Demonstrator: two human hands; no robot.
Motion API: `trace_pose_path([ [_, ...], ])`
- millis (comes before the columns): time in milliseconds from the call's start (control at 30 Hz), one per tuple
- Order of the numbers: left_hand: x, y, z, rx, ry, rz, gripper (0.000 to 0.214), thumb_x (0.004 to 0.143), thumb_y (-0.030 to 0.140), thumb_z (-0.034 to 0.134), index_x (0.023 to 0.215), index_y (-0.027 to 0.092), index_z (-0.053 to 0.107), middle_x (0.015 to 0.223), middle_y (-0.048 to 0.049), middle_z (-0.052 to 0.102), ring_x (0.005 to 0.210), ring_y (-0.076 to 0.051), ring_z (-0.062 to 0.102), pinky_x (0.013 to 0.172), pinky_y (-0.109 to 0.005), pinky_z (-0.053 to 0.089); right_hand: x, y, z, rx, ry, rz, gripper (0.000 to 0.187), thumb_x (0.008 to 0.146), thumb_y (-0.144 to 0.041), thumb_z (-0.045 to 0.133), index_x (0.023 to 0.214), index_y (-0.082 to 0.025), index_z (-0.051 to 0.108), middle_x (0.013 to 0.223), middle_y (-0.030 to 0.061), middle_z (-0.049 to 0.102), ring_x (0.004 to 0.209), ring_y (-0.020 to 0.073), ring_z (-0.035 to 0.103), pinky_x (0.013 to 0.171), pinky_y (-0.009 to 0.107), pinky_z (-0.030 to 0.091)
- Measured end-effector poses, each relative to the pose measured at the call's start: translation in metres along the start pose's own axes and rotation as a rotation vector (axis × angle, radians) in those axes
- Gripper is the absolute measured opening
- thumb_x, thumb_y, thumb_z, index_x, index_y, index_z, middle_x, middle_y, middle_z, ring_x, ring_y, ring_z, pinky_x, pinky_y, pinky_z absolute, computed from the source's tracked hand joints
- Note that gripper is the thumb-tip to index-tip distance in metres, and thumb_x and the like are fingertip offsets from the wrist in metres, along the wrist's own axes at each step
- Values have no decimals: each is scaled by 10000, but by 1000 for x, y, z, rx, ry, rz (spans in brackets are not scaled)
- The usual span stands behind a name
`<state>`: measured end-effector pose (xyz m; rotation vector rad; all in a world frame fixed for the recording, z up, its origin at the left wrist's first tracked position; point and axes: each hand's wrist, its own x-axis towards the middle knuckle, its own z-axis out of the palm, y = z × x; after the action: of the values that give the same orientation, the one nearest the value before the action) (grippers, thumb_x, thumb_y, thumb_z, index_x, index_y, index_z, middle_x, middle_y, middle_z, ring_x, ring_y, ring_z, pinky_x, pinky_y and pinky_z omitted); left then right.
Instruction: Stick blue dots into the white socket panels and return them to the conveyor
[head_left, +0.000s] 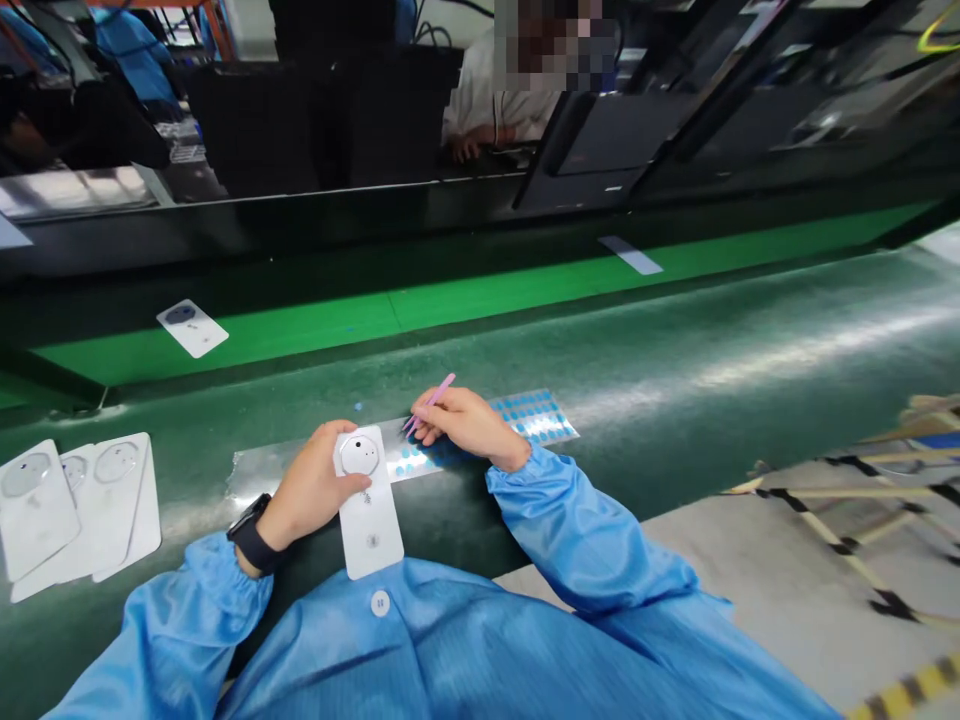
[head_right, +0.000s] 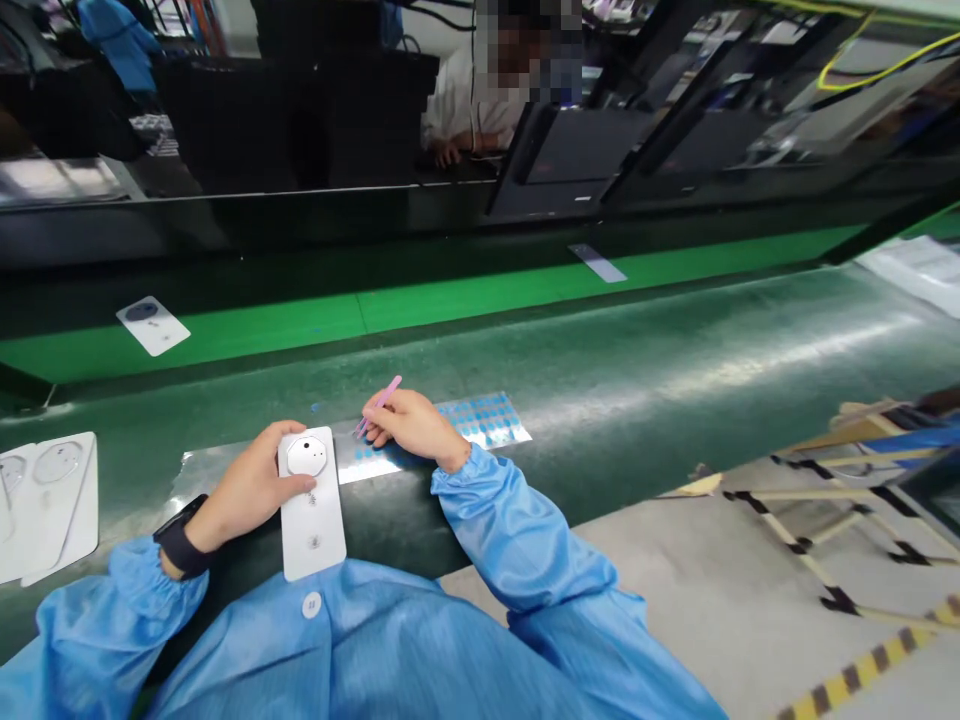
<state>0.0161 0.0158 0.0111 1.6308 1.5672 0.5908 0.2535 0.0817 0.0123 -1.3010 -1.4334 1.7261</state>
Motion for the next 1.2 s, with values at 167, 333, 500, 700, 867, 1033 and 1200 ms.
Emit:
trace_pose_path([
  [167, 1, -10, 4, 229, 2, 178, 451, 712, 210, 722, 1150, 200, 613, 1233, -107, 632, 1187, -295, 575, 1064, -483, 449, -2, 6, -1, -16, -26, 37, 149, 804, -175, 739, 760, -150, 599, 585, -5, 690, 518, 103, 659, 531, 197, 549],
  [333, 0, -22, 2, 352, 2, 308, 412, 780, 289, 730, 1180, 243, 646, 1281, -99, 629, 1236, -320, 489, 1074, -533, 416, 0, 8, 1, -61, -15, 67, 142, 849, -128, 686, 757, -157, 582, 571, -14, 684, 483, 103, 653, 490, 189, 548],
  [500, 1, -23, 2, 407, -36, 293, 451, 785, 313, 751, 1221, 269, 644, 1327, -95, 617, 1244, -330, 454, 1049, -536, 400, 2, 9, 2, -79, -2, 89, 146, 866, -97, 649, 747, -154, 586, 551, -10, 679, 471, 100, 654, 471, 172, 541],
  [700, 5, -20, 1, 422, -55, 296, 433, 792, 349, 753, 1210, 306, 652, 1329, -75, 627, 1227, -328, 453, 1011, -520, 400, 5, 11, 1, -80, -11, 92, 157, 845, -147, 715, 735, -145, 604, 577, 15, 702, 484, 114, 669, 479, 184, 554],
  [867, 8, -19, -1, 439, -86, 268, 446, 800, 372, 748, 1230, 297, 652, 1375, -86, 611, 1265, -354, 422, 1013, -545, 379, 5, 9, 1, -95, -6, 104, 158, 873, -110, 664, 726, -137, 613, 570, 11, 695, 468, 100, 657, 469, 172, 550],
  [1033, 9, -19, -2, 438, -94, 264, 450, 804, 381, 738, 1238, 303, 649, 1377, -85, 610, 1273, -363, 412, 1003, -553, 373, 4, 7, 1, -95, -13, 98, 170, 853, -129, 704, 708, -140, 616, 567, 8, 690, 454, 93, 640, 459, 168, 543],
  [1200, 10, -21, -2, 433, -77, 253, 462, 788, 389, 747, 1234, 303, 661, 1391, -91, 604, 1302, -378, 395, 1016, -561, 373, 5, 8, 3, -57, 12, 106, 187, 845, -139, 715, 688, -146, 613, 561, -2, 680, 455, 86, 635, 447, 154, 535],
])
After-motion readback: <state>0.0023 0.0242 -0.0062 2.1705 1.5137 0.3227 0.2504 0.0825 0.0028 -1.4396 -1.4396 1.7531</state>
